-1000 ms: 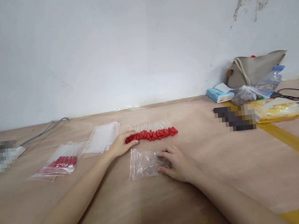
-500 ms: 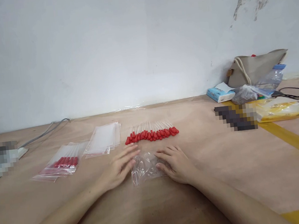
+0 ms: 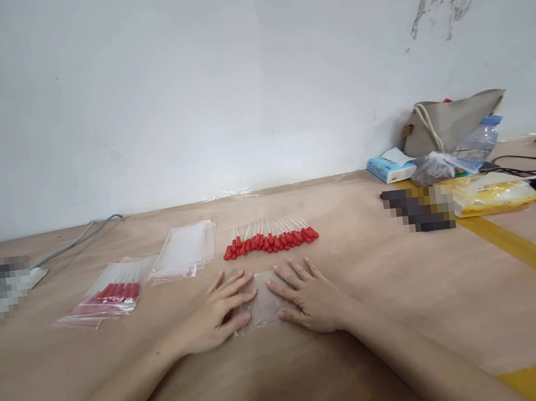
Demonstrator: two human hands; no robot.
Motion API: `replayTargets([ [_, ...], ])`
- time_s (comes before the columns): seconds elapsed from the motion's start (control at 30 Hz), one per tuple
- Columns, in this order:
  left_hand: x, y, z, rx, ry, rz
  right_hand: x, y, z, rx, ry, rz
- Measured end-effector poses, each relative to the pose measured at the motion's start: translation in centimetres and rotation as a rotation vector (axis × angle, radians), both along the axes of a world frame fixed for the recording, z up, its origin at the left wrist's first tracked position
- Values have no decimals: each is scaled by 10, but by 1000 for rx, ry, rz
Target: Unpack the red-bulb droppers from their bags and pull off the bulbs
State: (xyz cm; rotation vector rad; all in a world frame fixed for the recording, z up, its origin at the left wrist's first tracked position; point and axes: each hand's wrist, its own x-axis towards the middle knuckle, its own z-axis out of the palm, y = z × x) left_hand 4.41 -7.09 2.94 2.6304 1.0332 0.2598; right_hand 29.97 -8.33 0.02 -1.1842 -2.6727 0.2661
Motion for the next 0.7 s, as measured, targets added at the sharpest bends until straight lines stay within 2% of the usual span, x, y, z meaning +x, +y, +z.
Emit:
replayTargets([
  [0.1, 18, 11, -2, -27, -203, 198, 0, -2, 4, -14, 25, 2],
  [0.17, 28, 19, -3, -91, -254, 302, 1, -3, 6, -8, 57, -11],
  [0.27, 28, 25, -1, -226, -256, 323, 3, -4, 4, 48, 147, -65],
  [0.33, 14, 27, 2, -261, -318, 287, 4, -4, 0, 92, 224, -112],
  [0.4, -11, 32, 7, -195, -452, 350, 4, -3, -4, 115, 276, -150],
  [0.53, -73, 59, 17, 50, -732, 855, 3, -3, -8, 122, 289, -168],
  [0.57, -86, 67, 19, 111, -729, 951, 2, -2, -8, 124, 288, -166],
  [0.63, -102, 82, 22, 209, -558, 1085, 2, -2, -9, 132, 286, -166],
  [0.7, -106, 92, 23, 270, -356, 1112, 3, -2, -9, 132, 277, -167],
])
